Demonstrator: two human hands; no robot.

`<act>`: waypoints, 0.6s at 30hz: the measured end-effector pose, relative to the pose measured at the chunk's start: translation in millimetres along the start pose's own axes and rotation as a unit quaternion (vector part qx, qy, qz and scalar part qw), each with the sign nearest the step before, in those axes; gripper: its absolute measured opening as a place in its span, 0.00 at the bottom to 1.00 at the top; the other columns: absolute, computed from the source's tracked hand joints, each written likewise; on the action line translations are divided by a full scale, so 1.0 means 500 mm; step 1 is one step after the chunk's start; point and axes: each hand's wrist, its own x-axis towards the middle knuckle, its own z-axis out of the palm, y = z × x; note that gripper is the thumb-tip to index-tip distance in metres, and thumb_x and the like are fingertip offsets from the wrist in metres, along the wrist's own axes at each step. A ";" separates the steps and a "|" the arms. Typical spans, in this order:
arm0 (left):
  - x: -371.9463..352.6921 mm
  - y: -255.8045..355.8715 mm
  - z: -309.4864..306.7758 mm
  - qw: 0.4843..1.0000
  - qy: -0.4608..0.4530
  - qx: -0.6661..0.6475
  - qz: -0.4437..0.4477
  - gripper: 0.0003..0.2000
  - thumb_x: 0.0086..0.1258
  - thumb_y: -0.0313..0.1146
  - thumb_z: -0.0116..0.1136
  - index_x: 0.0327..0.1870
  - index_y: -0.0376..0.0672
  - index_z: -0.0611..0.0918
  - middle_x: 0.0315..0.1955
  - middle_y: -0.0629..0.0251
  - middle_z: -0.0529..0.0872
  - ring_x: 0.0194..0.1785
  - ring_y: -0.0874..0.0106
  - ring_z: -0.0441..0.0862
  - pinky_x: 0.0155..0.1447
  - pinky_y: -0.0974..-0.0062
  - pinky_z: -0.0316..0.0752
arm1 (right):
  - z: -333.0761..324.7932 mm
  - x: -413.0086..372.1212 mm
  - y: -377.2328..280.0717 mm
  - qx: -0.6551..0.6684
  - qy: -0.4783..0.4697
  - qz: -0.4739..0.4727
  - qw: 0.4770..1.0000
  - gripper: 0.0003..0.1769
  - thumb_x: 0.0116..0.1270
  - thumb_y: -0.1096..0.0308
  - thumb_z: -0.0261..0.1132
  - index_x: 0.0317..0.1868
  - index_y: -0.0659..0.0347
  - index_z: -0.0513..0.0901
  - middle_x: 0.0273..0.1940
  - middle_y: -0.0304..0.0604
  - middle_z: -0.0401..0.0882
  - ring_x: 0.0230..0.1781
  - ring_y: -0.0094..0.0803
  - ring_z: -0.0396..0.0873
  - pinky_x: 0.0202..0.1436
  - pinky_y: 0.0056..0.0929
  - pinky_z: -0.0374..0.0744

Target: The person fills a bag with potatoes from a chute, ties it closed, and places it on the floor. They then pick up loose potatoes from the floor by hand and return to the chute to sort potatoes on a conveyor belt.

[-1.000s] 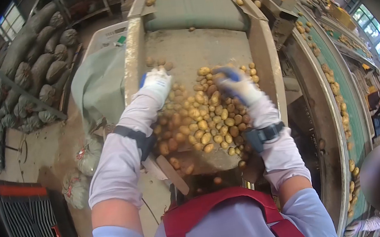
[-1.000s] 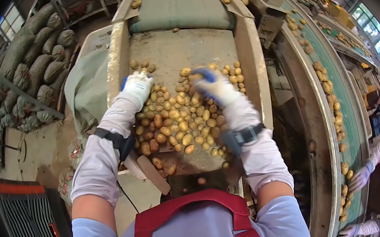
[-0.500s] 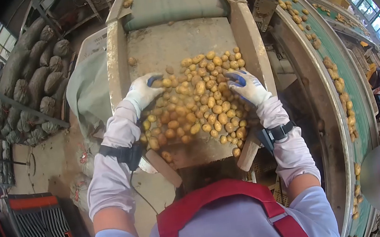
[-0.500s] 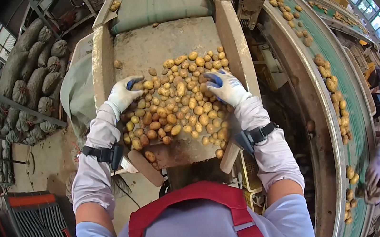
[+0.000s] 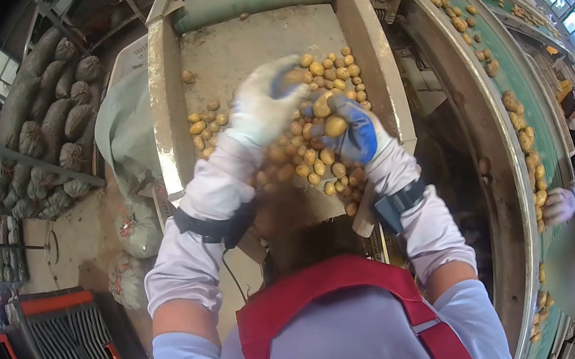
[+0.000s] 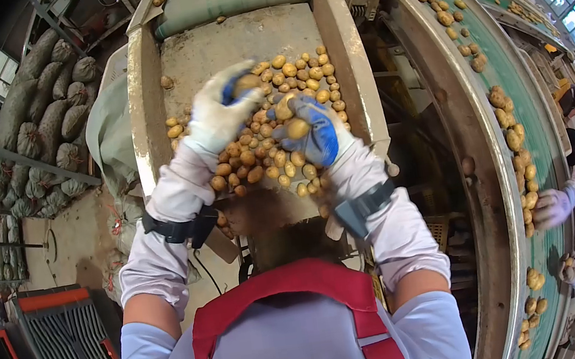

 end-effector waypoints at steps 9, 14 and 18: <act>-0.054 0.017 0.020 0.985 -0.161 -0.002 0.059 0.35 0.58 0.38 0.69 0.68 0.46 0.69 0.65 0.50 0.70 0.69 0.54 0.66 0.72 0.62 0.60 | -0.038 -0.168 -0.078 0.345 -0.014 -0.137 0.928 0.18 0.66 0.55 0.63 0.47 0.61 0.80 0.51 0.51 0.77 0.56 0.41 0.75 0.43 0.35 0.83; -0.108 -0.071 -0.111 0.972 -0.160 0.171 -0.025 0.37 0.58 0.42 0.69 0.70 0.47 0.67 0.66 0.49 0.68 0.71 0.56 0.64 0.73 0.62 0.60 | -0.136 -0.384 -0.370 0.106 0.115 -0.448 0.880 0.19 0.66 0.61 0.63 0.52 0.63 0.76 0.48 0.52 0.78 0.51 0.45 0.77 0.45 0.41 0.82; -0.133 -0.110 -0.119 0.875 -0.265 0.384 -0.129 0.48 0.51 0.51 0.72 0.74 0.52 0.58 0.71 0.46 0.59 0.72 0.47 0.59 0.72 0.55 0.60 | -0.199 -0.459 -0.445 -0.515 0.615 -0.527 0.280 0.28 0.67 0.56 0.64 0.60 0.68 0.71 0.53 0.56 0.76 0.51 0.45 0.76 0.56 0.42 0.77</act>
